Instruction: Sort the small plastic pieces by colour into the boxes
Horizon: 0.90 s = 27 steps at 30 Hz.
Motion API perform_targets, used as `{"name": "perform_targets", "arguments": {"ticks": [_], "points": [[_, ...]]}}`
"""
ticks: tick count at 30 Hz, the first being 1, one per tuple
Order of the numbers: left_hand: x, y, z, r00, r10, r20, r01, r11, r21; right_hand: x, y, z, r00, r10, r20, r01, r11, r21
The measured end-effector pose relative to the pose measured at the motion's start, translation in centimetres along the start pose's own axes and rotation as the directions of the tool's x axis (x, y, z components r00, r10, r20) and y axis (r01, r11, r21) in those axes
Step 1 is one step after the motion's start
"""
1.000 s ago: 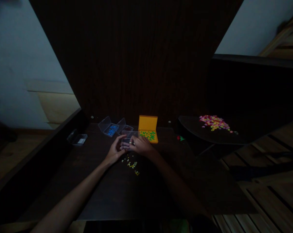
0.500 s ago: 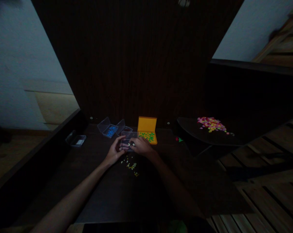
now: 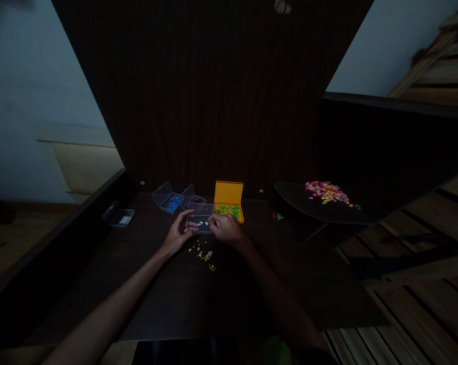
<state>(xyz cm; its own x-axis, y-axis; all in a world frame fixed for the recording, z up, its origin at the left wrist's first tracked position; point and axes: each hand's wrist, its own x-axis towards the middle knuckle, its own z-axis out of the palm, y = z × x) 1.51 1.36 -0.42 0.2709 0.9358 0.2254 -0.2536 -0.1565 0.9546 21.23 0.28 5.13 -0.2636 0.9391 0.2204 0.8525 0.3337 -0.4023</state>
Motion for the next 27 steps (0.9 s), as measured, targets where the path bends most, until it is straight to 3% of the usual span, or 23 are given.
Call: {"name": "perform_targets", "arguments": {"ticks": [4,8,13,17,27], "points": [[0.2,-0.1,-0.3,1.000,-0.007,-0.006,0.007,1.000,-0.018,-2.0,2.0,1.5,0.998,-0.005,-0.057,0.011,0.994,0.108],[0.4,-0.1,-0.6,1.000,-0.022,-0.006,0.022,0.999,-0.033,-4.1,3.4,2.5,0.995,-0.097,-0.005,0.094,0.960,0.264],[0.4,-0.1,-0.6,1.000,-0.023,-0.006,0.022,0.999,-0.026,-5.1,3.0,2.3,0.974,-0.212,0.082,0.158,0.890,0.427],[0.4,-0.2,-0.6,1.000,-0.018,0.005,0.018,1.000,-0.025,-5.1,2.4,2.2,0.954,-0.277,0.116,0.203,0.881,0.428],[0.4,0.0,-0.5,1.000,0.004,-0.005,-0.004,1.000,0.015,-5.3,2.4,2.2,0.945,-0.300,0.133,0.215,0.872,0.441]]}}
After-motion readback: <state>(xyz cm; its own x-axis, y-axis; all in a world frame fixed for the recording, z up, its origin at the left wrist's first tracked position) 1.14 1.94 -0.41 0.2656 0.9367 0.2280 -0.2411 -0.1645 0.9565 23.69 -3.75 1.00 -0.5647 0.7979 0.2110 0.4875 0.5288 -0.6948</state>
